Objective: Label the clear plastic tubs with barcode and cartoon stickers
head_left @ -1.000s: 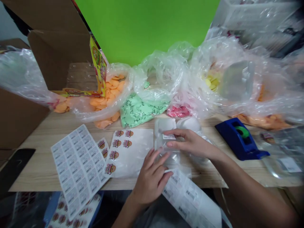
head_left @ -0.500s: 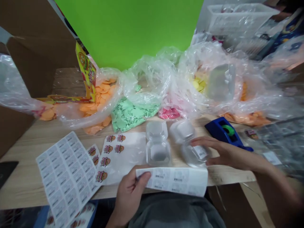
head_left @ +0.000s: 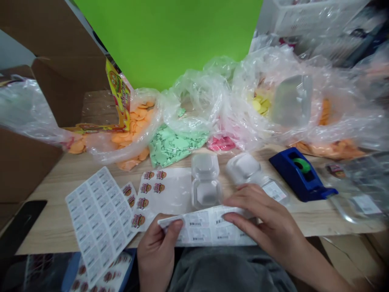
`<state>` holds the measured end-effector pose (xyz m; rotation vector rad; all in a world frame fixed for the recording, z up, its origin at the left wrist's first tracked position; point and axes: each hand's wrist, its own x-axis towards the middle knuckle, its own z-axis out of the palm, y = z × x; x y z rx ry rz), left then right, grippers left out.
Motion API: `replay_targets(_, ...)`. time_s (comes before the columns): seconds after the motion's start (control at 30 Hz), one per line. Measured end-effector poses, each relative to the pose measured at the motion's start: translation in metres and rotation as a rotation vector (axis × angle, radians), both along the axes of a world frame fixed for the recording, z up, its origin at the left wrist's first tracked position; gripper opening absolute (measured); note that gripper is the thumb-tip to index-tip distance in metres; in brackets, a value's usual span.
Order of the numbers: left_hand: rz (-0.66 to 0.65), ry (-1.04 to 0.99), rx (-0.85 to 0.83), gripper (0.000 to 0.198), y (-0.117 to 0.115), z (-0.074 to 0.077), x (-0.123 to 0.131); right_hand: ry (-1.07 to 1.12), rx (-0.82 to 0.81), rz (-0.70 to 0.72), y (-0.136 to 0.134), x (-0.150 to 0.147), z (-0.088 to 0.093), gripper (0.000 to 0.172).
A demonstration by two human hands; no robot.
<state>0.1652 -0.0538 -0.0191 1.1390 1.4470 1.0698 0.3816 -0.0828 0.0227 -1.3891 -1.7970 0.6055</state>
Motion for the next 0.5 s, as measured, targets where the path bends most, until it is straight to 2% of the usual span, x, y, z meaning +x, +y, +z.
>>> replay_targets(0.07,0.001,0.004,-0.043,0.022,0.000,0.003,-0.002,-0.017,0.056,0.002,0.001,0.000,-0.002,0.019)
replay_targets(0.17,-0.025,0.092,0.036,0.013,0.000,0.009,-0.003,-0.027,-0.025,0.014,0.001,-0.001,-0.002,0.029)
replay_targets(0.23,-0.041,0.152,0.103,0.008,0.000,0.012,-0.003,-0.041,-0.037,0.004,0.002,-0.004,-0.002,0.026)
replay_targets(0.3,-0.048,0.187,0.109,0.010,0.000,0.014,-0.004,-0.072,0.055,-0.047,0.003,-0.008,-0.003,0.018)
replay_targets(0.4,-0.015,0.227,0.097,0.014,0.000,0.016,-0.004,-0.093,0.131,-0.073,0.005,-0.012,-0.006,0.018)
replay_targets(0.5,-0.041,0.229,0.182,0.010,0.000,0.018,-0.004,-0.031,0.002,0.004,0.006,-0.012,-0.009,0.020)
